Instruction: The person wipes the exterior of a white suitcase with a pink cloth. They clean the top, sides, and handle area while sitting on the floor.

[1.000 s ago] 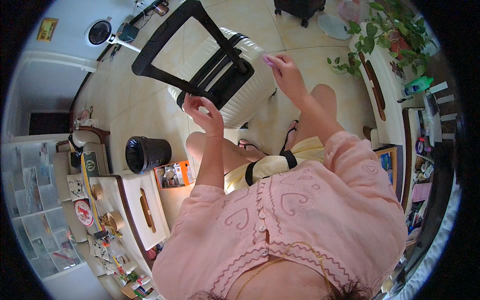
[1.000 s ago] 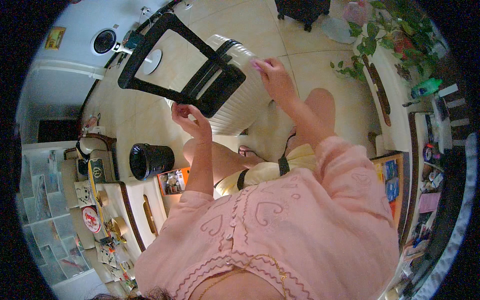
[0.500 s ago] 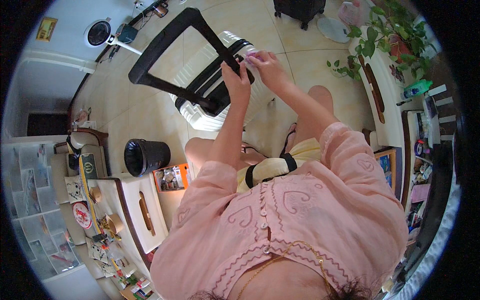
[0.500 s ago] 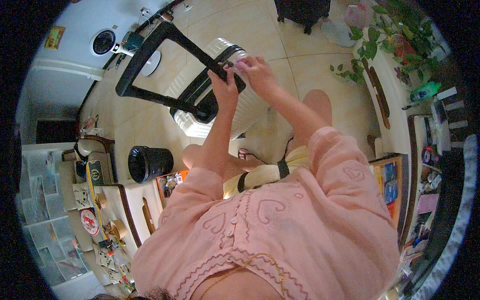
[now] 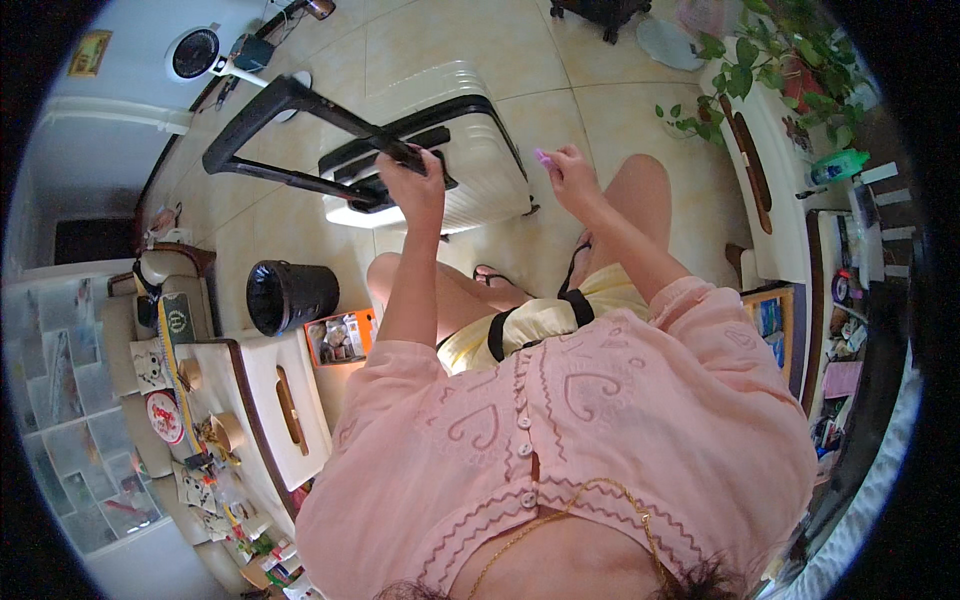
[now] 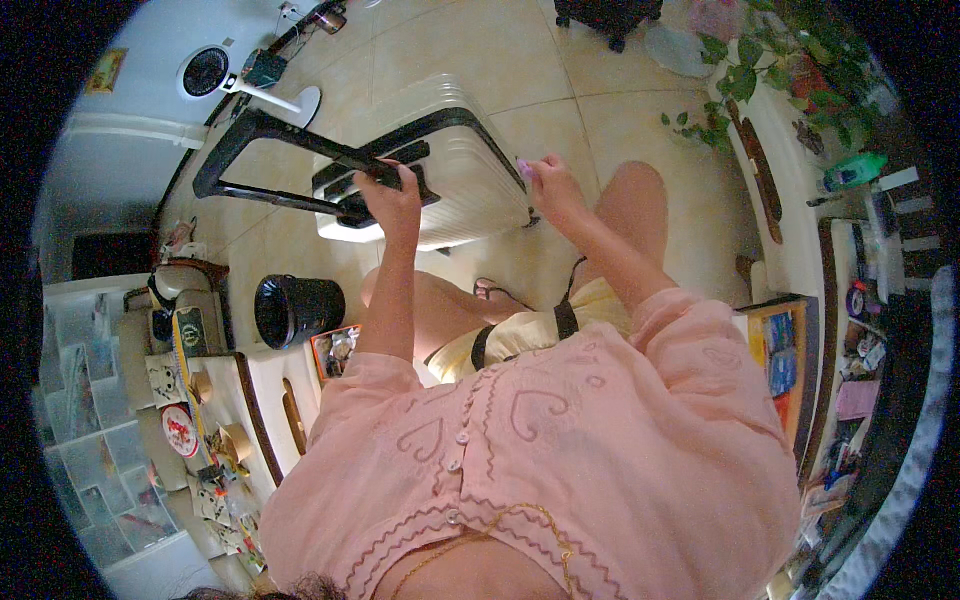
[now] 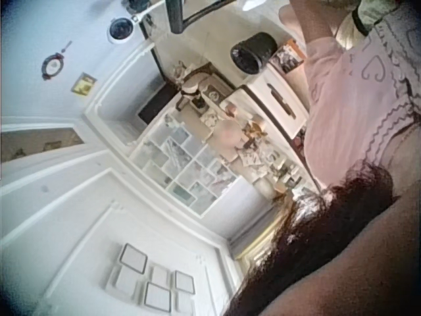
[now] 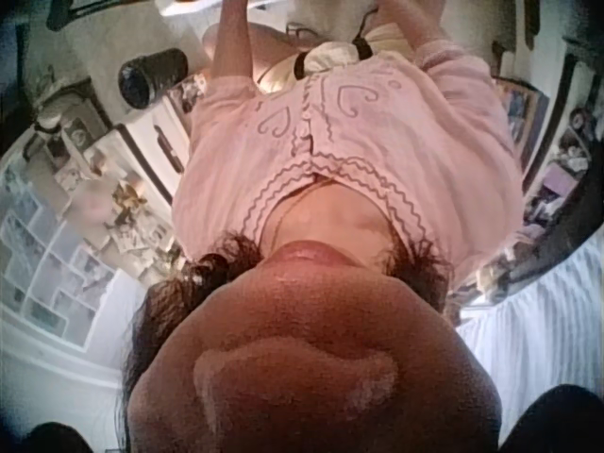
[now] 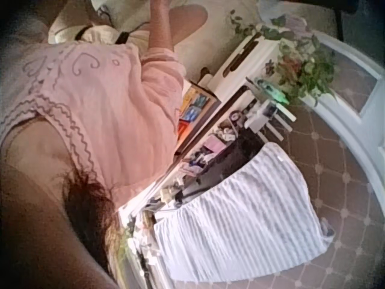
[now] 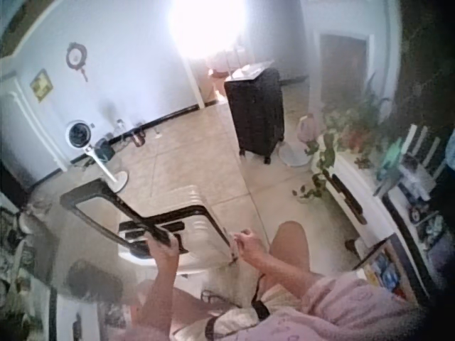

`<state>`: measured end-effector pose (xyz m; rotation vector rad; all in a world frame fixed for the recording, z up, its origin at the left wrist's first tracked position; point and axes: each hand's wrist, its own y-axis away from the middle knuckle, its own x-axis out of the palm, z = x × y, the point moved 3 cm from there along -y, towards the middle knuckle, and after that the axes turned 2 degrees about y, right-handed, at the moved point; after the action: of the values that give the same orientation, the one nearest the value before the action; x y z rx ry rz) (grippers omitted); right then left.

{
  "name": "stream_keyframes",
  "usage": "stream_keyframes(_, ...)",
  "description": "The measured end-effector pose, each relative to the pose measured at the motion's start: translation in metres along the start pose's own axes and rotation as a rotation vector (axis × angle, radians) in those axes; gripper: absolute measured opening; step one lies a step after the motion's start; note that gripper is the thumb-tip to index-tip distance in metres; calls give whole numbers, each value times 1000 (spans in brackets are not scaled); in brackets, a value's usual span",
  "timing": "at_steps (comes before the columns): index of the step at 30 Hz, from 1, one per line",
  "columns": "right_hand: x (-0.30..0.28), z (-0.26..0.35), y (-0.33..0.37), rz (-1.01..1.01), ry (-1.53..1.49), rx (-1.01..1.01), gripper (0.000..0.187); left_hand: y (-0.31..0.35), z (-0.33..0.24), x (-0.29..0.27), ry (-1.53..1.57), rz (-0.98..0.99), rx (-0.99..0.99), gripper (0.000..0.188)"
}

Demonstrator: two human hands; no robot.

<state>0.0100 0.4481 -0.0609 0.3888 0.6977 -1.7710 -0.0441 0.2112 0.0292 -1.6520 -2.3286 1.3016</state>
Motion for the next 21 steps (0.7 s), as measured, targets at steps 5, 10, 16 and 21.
stream_keyframes(5,3,20,-14,-52,-141,-13,23,56,-9,-9,64,-61,140,45)
stream_keyframes(10,30,39,-20,-29,-207,-103,30,3,-8,14,-505,146,372,50)
stream_keyframes(16,25,58,-29,-103,-121,-113,30,-3,28,9,-823,322,260,64)
stream_keyframes(21,24,105,-61,-171,-43,-482,27,8,5,6,-764,397,300,59)
